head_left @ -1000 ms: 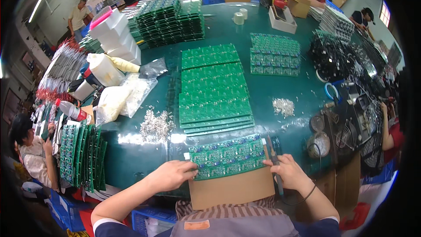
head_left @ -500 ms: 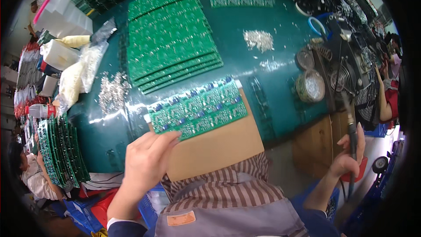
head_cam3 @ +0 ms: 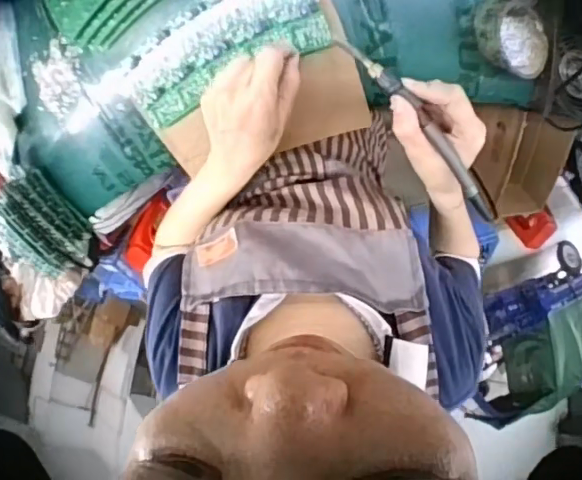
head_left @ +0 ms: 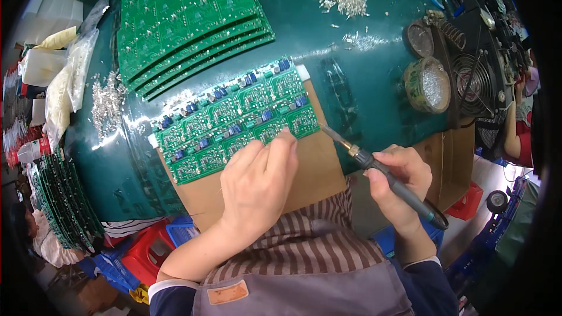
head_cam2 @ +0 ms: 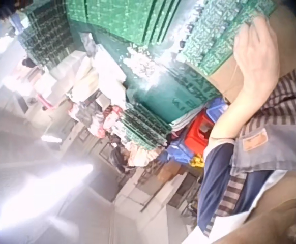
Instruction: The person solders components onto circuit boards using a soldering iron. They stack the completed boards, place cardboard sheets over new circuit board panels to flip and position them, and solder components onto each board.
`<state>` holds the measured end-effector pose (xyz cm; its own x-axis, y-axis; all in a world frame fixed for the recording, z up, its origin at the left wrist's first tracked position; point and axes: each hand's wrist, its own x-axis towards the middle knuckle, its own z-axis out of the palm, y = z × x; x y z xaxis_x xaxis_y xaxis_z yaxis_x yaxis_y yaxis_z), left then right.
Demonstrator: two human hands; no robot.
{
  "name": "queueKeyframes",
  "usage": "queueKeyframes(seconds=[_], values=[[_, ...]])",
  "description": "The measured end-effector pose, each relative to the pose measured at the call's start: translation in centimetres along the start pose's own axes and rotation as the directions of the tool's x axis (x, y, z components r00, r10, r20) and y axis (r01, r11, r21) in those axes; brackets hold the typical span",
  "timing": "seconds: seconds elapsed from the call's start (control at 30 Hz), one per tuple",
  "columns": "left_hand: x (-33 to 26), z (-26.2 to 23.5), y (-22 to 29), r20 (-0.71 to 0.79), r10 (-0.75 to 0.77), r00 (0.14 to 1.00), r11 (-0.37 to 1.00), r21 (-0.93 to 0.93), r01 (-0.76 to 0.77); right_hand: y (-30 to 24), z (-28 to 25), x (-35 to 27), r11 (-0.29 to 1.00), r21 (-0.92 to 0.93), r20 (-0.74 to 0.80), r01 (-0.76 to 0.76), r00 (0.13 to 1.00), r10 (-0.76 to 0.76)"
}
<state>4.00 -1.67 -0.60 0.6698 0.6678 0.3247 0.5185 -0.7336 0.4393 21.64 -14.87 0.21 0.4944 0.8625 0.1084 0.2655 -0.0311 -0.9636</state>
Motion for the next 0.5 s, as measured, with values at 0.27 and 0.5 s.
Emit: queueKeyframes(seconds=[0.27, 0.5], values=[[0.2, 1.3, -0.5, -0.080, 0.110, 0.991, 0.987, 0.126, -0.100, 0.2, 0.2, 0.2, 0.997, -0.070, 0.107, 0.022, 0.994, -0.014], [0.1, 1.6, -0.6, -0.099, 0.149, 0.984, 0.978, 0.164, -0.131, -0.6, 0.3, 0.5, 0.991, -0.136, 0.133, 0.017, 0.991, 0.001]])
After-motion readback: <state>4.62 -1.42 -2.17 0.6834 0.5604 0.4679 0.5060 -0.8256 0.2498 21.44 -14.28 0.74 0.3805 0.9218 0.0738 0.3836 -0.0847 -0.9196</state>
